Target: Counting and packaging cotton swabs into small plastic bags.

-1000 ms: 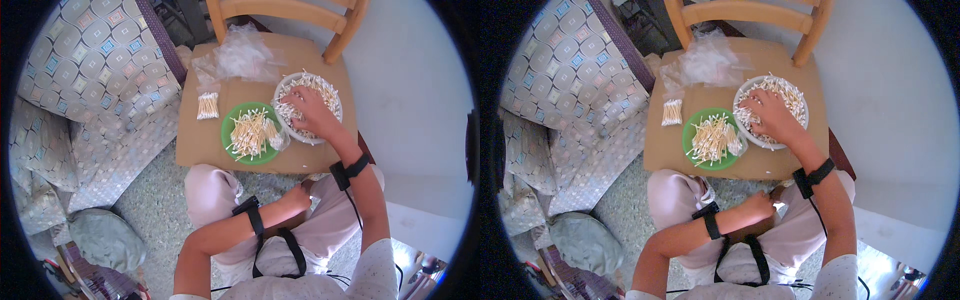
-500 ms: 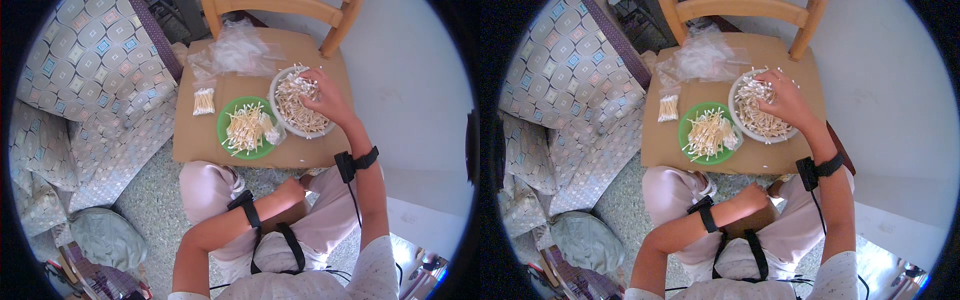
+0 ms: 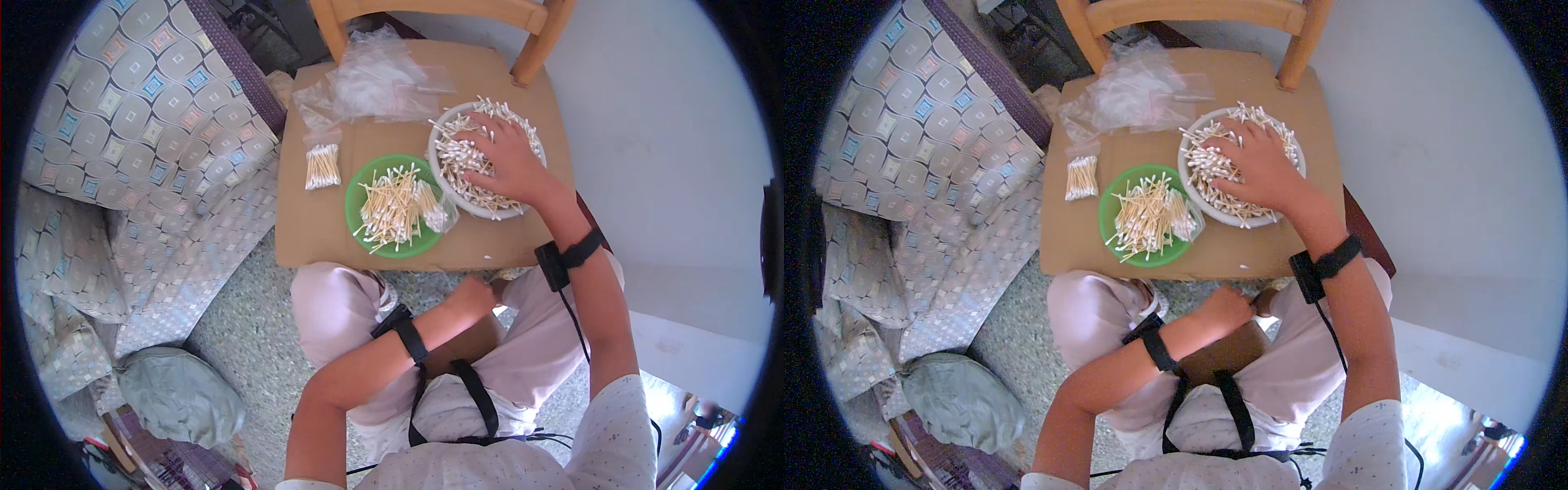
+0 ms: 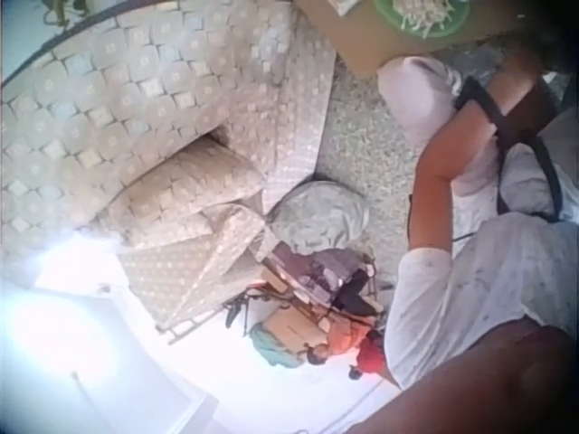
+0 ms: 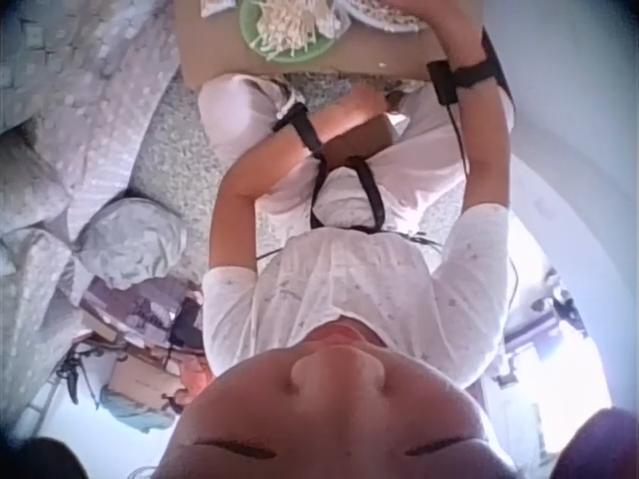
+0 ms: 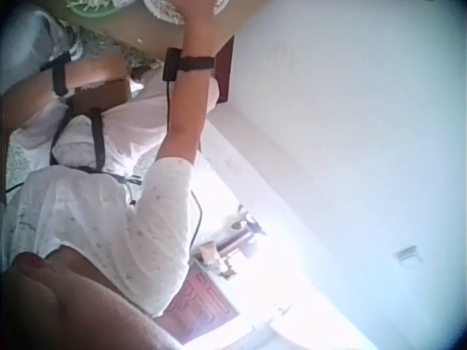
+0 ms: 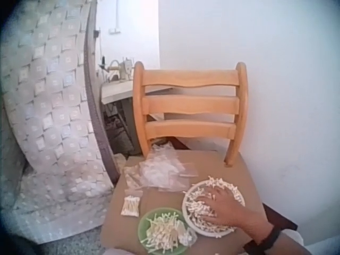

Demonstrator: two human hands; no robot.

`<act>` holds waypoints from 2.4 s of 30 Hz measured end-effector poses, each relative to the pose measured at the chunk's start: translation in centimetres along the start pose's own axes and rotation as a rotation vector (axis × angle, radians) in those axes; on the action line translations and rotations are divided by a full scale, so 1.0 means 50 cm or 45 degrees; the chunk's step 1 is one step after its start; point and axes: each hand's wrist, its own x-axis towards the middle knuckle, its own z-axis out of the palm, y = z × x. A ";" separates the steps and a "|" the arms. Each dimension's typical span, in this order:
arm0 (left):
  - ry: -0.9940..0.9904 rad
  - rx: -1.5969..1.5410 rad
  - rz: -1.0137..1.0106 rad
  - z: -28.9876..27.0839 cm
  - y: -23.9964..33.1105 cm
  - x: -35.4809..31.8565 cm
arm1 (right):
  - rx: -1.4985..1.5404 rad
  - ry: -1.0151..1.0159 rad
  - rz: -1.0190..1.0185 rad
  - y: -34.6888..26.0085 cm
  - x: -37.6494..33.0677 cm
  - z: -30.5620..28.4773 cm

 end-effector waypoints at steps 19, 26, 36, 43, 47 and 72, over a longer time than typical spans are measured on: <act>-0.001 -0.036 0.081 -0.036 -0.025 -0.019 | -0.007 0.240 0.168 -0.019 0.006 -0.035; 0.185 -0.868 0.417 -0.296 -0.014 -0.124 | -0.138 0.327 0.162 -0.028 -0.014 -0.058; 1.300 -1.587 -0.406 -0.406 -0.224 -0.107 | 0.160 0.363 0.299 -0.043 -0.022 -0.095; 1.084 -1.353 -0.116 -0.393 -0.214 -0.086 | 0.785 0.786 0.466 -0.088 -0.055 -0.106; 1.088 -1.226 -0.007 -0.382 -0.199 -0.074 | 0.930 0.785 0.532 -0.145 -0.034 -0.105; 1.096 -1.481 0.184 -0.404 -0.172 -0.101 | 1.470 0.867 0.521 -0.147 -0.039 -0.114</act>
